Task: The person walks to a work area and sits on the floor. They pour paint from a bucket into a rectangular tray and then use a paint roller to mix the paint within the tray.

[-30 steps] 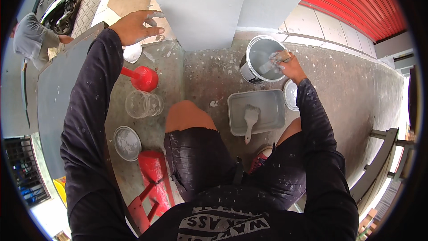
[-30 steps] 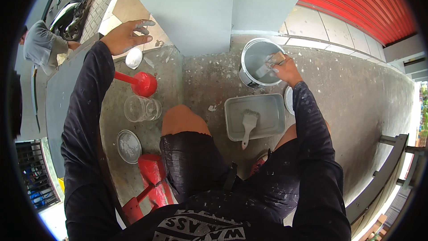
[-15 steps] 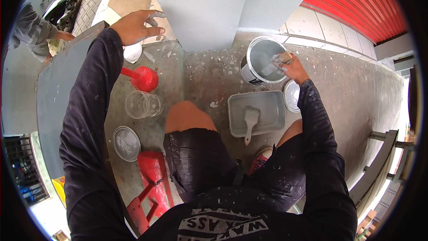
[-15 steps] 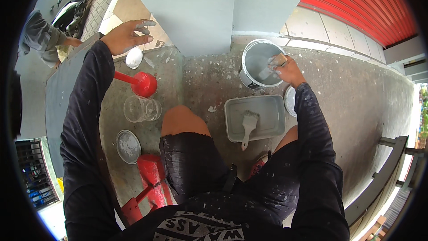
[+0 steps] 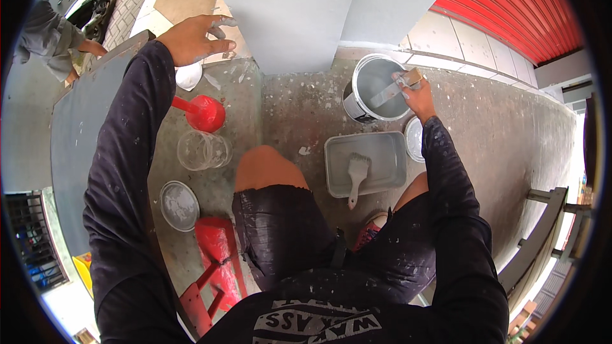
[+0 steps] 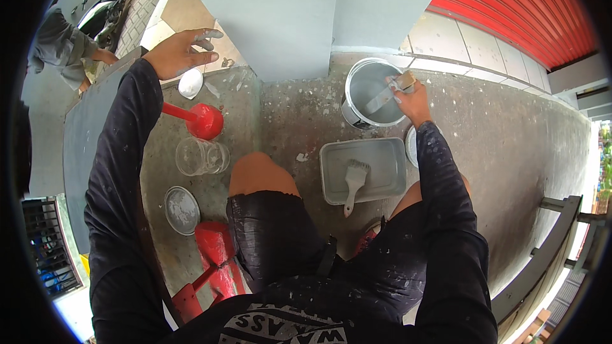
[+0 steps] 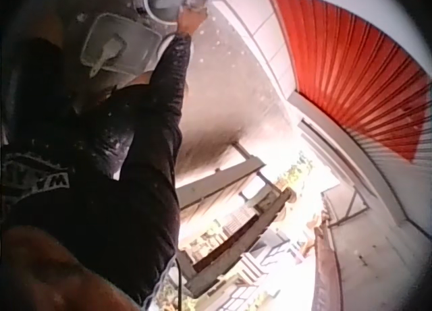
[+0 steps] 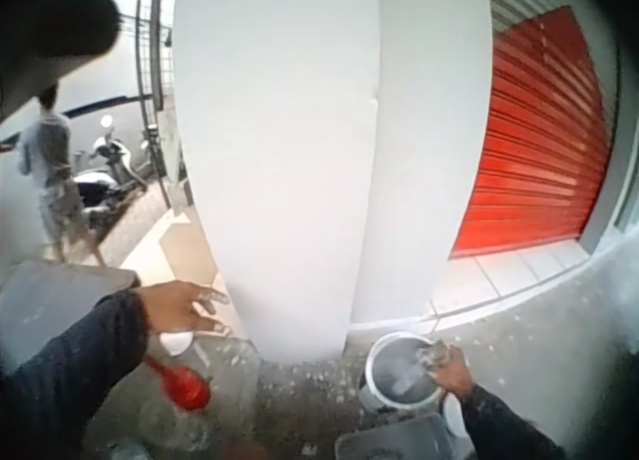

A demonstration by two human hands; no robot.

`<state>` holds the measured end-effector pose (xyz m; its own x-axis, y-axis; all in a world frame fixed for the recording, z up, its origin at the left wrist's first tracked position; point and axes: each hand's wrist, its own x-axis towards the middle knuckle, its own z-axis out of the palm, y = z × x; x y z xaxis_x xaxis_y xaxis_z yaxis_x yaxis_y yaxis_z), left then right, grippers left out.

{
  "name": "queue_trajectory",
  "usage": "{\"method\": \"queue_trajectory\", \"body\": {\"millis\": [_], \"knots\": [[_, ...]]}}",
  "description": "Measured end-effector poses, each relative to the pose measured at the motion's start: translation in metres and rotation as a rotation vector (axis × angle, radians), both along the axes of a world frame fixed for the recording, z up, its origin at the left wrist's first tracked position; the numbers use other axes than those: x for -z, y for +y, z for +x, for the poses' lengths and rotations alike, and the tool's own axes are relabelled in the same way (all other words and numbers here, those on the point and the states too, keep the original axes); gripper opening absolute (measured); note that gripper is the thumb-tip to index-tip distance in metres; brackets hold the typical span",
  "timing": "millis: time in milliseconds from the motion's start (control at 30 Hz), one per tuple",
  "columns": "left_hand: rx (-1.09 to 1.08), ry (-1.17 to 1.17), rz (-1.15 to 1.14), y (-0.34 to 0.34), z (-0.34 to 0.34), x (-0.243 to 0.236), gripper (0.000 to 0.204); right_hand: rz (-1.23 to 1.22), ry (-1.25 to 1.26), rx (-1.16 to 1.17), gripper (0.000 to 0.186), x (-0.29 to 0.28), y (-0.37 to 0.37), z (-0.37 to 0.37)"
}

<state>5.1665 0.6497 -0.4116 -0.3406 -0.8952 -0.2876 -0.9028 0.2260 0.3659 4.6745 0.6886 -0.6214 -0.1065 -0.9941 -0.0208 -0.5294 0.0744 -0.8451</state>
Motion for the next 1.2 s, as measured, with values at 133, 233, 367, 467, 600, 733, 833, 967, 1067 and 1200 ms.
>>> {"method": "queue_trajectory", "body": {"millis": [133, 233, 367, 467, 600, 733, 833, 967, 1067, 1200], "knots": [[-0.003, 0.029, -0.02, 0.001, -0.001, 0.0, 0.063, -0.28, 0.26, 0.028, 0.044, 0.033, -0.008, -0.024], [0.03, 0.05, -0.022, -0.004, -0.002, 0.002, 0.064, -0.097, 0.065, 0.134, 0.053, 0.065, -0.015, -0.046], [0.021, -0.005, 0.001, -0.005, 0.001, 0.004, 0.061, 0.066, -0.035, 0.218, 0.057, 0.069, -0.029, -0.043], [-0.003, -0.015, -0.006, -0.002, 0.003, 0.004, 0.061, 0.12, -0.081, 0.243, 0.051, 0.066, -0.039, -0.037], [0.015, 0.007, -0.043, -0.006, 0.004, 0.005, 0.06, 0.157, -0.207, 0.065, 0.043, 0.073, -0.047, -0.062], [0.01, -0.014, -0.047, -0.004, 0.005, 0.004, 0.058, 0.104, -0.257, 0.09, 0.039, 0.074, -0.036, -0.055], [0.011, -0.017, -0.054, -0.005, 0.011, 0.009, 0.057, 0.01, -0.263, 0.121, 0.04, 0.065, -0.031, -0.032], [0.03, -0.058, -0.084, -0.008, 0.01, 0.007, 0.058, -0.078, -0.104, 0.043, 0.042, 0.056, -0.027, -0.024], [0.026, -0.116, -0.163, -0.014, 0.022, 0.023, 0.058, -0.232, -0.033, -0.071, 0.041, 0.038, -0.021, -0.02], [0.1, -0.093, -0.116, -0.015, 0.02, 0.013, 0.061, -0.303, 0.227, -0.268, 0.046, -0.016, 0.0, -0.015]]}}
